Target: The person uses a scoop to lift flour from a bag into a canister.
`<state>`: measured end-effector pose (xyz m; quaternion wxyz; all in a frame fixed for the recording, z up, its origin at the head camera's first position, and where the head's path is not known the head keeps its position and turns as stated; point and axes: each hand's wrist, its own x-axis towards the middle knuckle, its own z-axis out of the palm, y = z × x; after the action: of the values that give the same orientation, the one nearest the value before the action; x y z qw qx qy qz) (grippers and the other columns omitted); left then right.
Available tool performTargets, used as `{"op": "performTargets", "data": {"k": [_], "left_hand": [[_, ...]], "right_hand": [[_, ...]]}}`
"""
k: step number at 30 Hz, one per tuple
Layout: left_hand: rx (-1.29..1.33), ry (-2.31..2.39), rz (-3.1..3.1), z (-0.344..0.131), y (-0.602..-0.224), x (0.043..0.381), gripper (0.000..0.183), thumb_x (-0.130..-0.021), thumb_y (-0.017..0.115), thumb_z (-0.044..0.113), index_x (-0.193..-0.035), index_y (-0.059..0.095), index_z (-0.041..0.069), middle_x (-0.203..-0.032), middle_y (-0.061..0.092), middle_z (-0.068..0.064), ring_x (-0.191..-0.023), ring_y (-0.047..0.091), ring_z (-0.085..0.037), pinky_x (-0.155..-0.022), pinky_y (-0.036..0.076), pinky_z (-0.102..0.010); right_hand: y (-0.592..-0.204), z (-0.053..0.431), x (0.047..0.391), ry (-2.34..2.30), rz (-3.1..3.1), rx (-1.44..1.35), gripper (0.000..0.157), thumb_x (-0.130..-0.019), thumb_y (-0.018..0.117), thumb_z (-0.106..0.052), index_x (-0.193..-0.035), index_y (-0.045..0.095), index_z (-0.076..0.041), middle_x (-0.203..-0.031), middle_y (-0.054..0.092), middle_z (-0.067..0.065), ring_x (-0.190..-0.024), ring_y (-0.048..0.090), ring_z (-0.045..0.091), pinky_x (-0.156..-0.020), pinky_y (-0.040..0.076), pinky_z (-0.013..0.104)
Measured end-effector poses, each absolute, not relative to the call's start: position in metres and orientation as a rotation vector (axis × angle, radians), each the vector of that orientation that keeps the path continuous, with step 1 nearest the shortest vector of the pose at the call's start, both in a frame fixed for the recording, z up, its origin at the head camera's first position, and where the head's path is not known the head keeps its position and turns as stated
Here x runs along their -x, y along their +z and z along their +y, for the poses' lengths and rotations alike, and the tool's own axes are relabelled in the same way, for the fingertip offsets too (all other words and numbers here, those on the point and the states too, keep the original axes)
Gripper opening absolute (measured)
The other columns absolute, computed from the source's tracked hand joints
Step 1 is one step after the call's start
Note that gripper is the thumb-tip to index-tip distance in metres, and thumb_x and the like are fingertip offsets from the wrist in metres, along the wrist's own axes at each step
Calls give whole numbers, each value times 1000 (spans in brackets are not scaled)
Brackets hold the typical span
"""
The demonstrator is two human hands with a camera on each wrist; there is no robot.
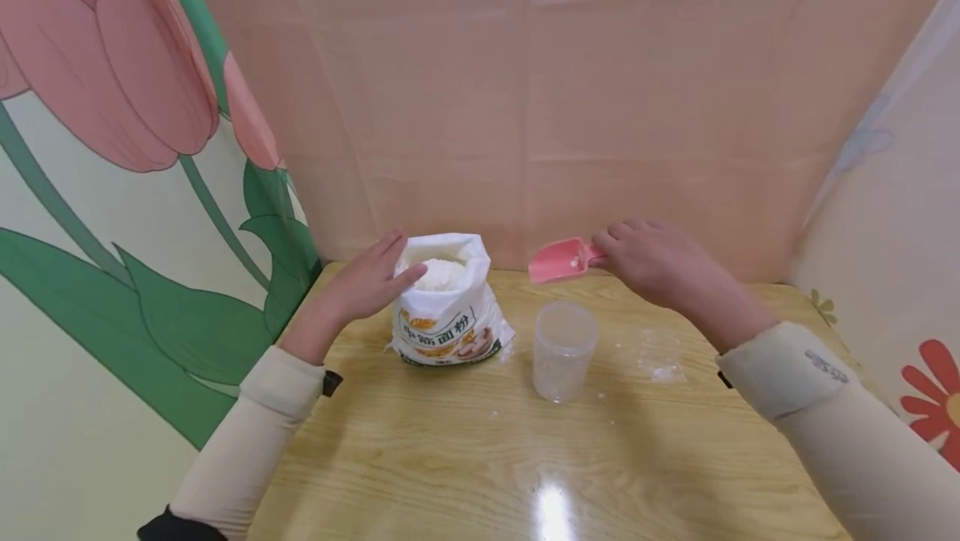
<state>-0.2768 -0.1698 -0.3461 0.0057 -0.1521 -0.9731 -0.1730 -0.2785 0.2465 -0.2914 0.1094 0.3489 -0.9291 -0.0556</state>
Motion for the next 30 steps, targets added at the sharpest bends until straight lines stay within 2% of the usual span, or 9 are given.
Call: {"op": "performTargets", "data": {"k": [5, 11, 23, 30], "left_hand": [[474, -532, -3053, -167, -347, 278, 101, -95, 21, 80, -162, 15, 4, -171, 5, -9, -156, 6, -32, -126, 14, -46], [483, -518, -3051, -166, -346, 278, 100, -96, 22, 78, -162, 15, 4, -171, 6, -11, -156, 7, -32, -126, 14, -46], [476, -535, -3032, -168, -348, 280, 99, -97, 23, 78, -162, 17, 3, -170, 8, -11, -156, 9, -32, -125, 16, -47], [487, -535, -3037, -169, -347, 280, 99, -97, 24, 78, -162, 17, 3, -171, 8, -10, -156, 9, -31, -126, 16, -46]], "right_hand": [[-292, 232, 281, -166, -2668, -1091, 18, -100, 66, -28, -102, 60, -12, -89, 55, 1, -88, 55, 24, -81, 49, 45], [-285, 212, 287, -196, -2605, -1154, 16, -100, 66, -24, -96, 59, -10, -85, 54, 2, -81, 54, 23, -74, 49, 45], [-259, 159, 298, -263, -2500, -1271, 20, -102, 63, -26, -91, 56, -10, -82, 56, 5, -79, 56, 27, -73, 51, 46], [-251, 136, 304, -355, -2574, -1279, 24, -103, 60, -32, -96, 59, -9, -87, 61, 5, -85, 58, 29, -79, 52, 46]]}}
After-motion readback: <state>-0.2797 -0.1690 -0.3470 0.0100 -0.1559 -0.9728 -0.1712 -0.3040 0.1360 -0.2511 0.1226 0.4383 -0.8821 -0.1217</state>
